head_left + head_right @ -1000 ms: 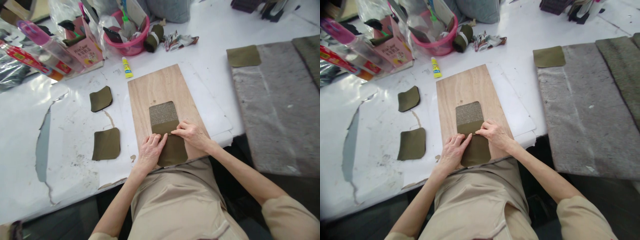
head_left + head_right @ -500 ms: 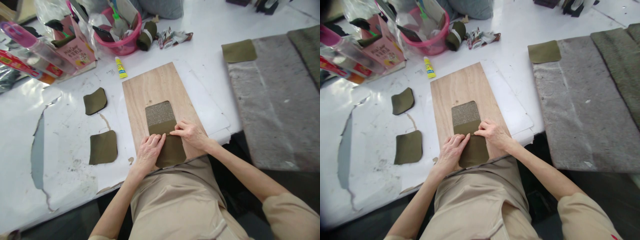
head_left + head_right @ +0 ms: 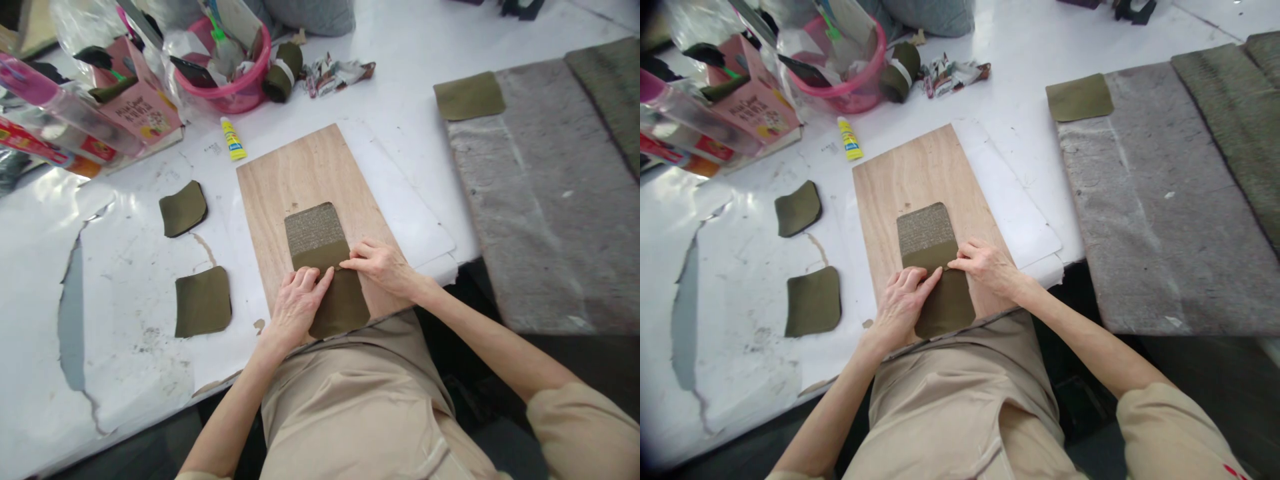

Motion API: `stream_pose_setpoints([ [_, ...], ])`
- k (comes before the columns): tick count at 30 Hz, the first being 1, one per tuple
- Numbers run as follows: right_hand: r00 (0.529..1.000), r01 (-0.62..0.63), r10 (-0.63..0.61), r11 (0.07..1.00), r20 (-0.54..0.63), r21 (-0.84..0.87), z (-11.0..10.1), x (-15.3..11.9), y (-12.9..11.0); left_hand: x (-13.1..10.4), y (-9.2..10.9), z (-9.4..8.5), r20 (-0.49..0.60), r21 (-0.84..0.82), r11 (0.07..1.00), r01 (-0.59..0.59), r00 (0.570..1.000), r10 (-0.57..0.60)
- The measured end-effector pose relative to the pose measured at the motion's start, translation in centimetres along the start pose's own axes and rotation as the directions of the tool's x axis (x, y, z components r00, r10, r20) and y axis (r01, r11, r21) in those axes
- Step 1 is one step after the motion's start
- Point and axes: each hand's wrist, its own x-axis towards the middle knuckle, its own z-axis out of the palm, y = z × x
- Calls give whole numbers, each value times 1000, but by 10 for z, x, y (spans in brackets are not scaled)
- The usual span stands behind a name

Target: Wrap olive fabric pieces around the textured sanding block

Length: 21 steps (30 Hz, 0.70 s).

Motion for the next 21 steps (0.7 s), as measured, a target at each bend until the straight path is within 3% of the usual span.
stream_pose_setpoints([
  [9, 998, -41, 41, 999, -55, -3, -1, -2, 0, 3, -1, 1, 20, -32, 999, 10, 1000, -9],
  [16, 995, -74, 82, 991, -63, 115, -4, -4, 1, 5, 0, 0, 21, -21, 1000, 0, 1000, 1],
  [21, 994, -92, 95, 995, -62, 49, -1, -2, 0, 6, -2, -2, 28, -50, 999, 3, 1000, -2],
])
